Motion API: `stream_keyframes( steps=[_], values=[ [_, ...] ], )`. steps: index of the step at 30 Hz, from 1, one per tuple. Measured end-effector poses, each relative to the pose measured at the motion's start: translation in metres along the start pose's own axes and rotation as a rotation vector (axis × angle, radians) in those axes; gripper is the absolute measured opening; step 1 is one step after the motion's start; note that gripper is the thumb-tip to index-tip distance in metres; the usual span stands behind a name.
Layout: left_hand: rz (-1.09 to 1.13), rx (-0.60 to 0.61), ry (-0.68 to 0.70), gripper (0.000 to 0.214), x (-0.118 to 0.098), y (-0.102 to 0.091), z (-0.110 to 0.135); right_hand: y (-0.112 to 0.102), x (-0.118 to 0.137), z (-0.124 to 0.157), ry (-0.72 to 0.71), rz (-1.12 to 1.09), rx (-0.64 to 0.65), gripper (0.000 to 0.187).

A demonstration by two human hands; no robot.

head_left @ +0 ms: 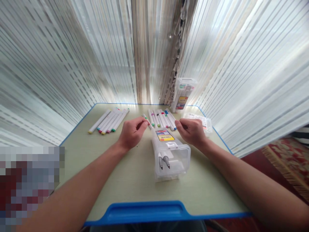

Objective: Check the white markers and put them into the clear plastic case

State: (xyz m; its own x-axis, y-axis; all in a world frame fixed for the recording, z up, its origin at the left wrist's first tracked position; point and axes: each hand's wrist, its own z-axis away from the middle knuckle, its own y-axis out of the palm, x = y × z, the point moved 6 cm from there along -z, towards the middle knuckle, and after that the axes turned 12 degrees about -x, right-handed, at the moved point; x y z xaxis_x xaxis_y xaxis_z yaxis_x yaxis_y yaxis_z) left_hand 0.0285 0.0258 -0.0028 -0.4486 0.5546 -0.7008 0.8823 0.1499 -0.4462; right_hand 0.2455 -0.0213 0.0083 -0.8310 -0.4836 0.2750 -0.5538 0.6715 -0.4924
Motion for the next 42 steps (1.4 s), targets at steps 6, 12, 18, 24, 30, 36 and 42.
stream_keyframes(
  steps=[6,12,18,24,30,36,42],
  values=[
    [0.009,0.023,0.011,0.028,-0.0008,0.0041,0.0017,0.0013,-0.0031,-0.001,0.018,0.038,0.032,0.045],
    [0.014,0.028,0.017,0.028,-0.0006,0.0057,0.0016,0.0005,-0.0021,-0.0024,0.005,0.046,0.034,0.045],
    [0.017,0.02,0.03,0.028,-0.0008,0.0052,0.0012,-0.0007,-0.0026,-0.0025,0.01,0.066,0.027,0.045],
    [0.03,0.007,0.037,0.027,0.0006,0.0051,0.0007,-0.0003,-0.0024,-0.0001,-0.029,0.094,0.034,0.045],
    [0.052,-0.01,0.055,0.027,0.0009,0.0057,0.0015,0.0,-0.0002,0.0001,-0.056,0.099,0.045,0.046],
    [0.056,0.003,0.055,0.026,0.0024,0.008,0.0025,0.0027,0.0009,-0.0012,-0.079,0.078,0.043,0.046],
    [0.042,0.002,0.068,0.025,0.0017,0.0101,0.0019,0.0001,-0.0012,0.0,-0.096,0.084,0.029,0.046]
  ],
)
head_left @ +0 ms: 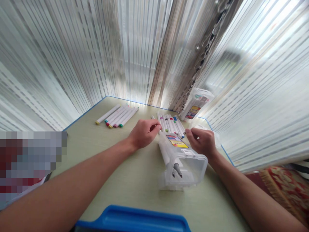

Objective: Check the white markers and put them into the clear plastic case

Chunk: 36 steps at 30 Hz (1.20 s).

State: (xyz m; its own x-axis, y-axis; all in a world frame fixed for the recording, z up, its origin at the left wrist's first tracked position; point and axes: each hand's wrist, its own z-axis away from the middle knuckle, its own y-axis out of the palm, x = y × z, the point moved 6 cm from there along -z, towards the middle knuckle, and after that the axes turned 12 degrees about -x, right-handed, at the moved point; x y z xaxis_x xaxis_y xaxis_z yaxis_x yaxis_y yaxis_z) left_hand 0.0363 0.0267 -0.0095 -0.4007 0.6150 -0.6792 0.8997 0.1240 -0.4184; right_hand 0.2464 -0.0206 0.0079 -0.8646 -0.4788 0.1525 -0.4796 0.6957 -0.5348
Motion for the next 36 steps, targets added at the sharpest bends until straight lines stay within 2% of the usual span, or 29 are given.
stream_keyframes(
  steps=[13,20,31,36],
  values=[
    [-0.019,-0.009,-0.004,0.027,0.001,-0.003,-0.004,-0.001,-0.002,0.0,-0.023,-0.032,-0.021,0.046],
    [-0.029,-0.017,-0.031,0.027,0.005,-0.006,-0.006,0.002,-0.003,0.001,0.057,-0.091,0.029,0.047],
    [-0.072,-0.094,-0.022,0.028,0.005,-0.019,-0.011,0.004,0.001,0.001,0.09,-0.156,0.019,0.048],
    [-0.066,-0.101,-0.035,0.028,0.006,-0.017,-0.008,0.002,0.0,0.003,0.15,-0.181,0.046,0.05]
  ],
)
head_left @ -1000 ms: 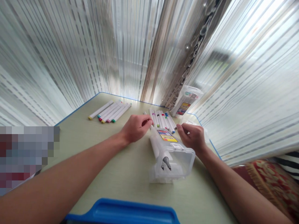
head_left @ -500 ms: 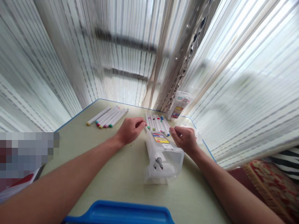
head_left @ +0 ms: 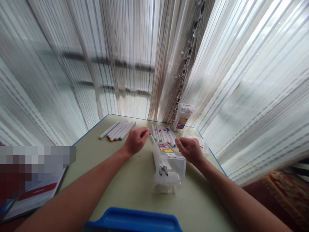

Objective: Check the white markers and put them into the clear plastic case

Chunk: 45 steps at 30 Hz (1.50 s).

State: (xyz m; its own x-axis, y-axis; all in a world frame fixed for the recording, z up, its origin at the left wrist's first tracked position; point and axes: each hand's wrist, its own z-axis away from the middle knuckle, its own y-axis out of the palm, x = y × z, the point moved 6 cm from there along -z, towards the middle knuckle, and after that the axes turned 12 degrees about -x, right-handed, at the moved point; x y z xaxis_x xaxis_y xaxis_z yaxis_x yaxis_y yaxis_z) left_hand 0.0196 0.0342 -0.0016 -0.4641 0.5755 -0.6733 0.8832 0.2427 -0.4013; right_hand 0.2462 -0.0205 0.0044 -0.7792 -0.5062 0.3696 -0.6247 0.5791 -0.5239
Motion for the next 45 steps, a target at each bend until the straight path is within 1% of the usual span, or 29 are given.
stream_keyframes(
  steps=[5,10,16,21,23,38,42,45],
  values=[
    [0.027,0.019,0.006,0.027,-0.002,0.004,0.003,-0.002,-0.002,0.001,0.053,-0.02,0.033,0.052],
    [0.029,0.046,-0.019,0.028,0.002,0.005,0.002,0.0,-0.004,0.002,0.109,-0.037,0.063,0.052],
    [-0.001,0.102,-0.06,0.029,0.011,0.012,0.002,0.004,-0.013,0.007,0.274,-0.163,0.082,0.051],
    [-0.032,0.201,-0.041,0.027,0.012,0.02,0.005,0.007,-0.018,0.01,0.347,-0.234,0.085,0.051],
    [-0.039,0.222,-0.038,0.026,0.012,0.021,0.005,0.006,-0.018,0.01,0.359,-0.244,0.083,0.051],
    [-0.07,0.215,-0.032,0.027,0.013,0.02,0.005,0.009,-0.017,0.011,0.418,-0.279,0.084,0.053],
    [-0.07,0.221,-0.025,0.027,0.013,0.021,0.006,0.008,-0.017,0.011,0.412,-0.292,0.082,0.054],
    [-0.132,0.221,-0.002,0.027,0.009,0.02,0.007,0.008,-0.017,0.011,0.4,-0.279,0.08,0.055]
  ],
)
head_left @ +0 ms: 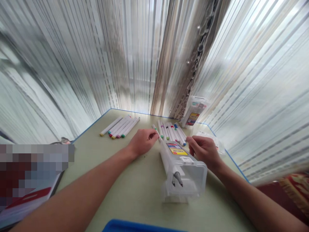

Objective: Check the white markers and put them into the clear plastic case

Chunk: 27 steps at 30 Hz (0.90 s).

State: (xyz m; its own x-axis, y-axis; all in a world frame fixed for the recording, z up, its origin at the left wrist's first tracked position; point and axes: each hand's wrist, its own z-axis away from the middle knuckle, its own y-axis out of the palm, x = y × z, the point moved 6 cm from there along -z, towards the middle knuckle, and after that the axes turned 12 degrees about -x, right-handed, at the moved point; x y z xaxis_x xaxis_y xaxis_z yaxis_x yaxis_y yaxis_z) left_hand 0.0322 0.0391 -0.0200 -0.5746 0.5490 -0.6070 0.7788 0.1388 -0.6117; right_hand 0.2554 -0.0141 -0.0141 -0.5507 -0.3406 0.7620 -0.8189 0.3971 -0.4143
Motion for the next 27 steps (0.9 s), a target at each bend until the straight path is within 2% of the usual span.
stream_keyframes(
  steps=[6,12,19,27],
  values=[
    [-0.407,-0.097,-0.004,0.022,-0.002,-0.024,-0.004,0.001,0.001,0.0,0.006,-0.004,0.004,0.055],
    [-0.793,-0.079,-0.082,0.03,0.016,-0.047,-0.012,0.0,0.002,0.0,-0.011,0.007,0.001,0.055],
    [-0.893,0.0,-0.188,0.034,0.037,-0.054,-0.012,0.0,0.002,0.001,-0.009,0.008,0.009,0.054],
    [-0.898,0.078,-0.18,0.034,0.033,-0.044,-0.01,0.001,-0.001,0.001,-0.011,0.006,0.016,0.055]
  ],
)
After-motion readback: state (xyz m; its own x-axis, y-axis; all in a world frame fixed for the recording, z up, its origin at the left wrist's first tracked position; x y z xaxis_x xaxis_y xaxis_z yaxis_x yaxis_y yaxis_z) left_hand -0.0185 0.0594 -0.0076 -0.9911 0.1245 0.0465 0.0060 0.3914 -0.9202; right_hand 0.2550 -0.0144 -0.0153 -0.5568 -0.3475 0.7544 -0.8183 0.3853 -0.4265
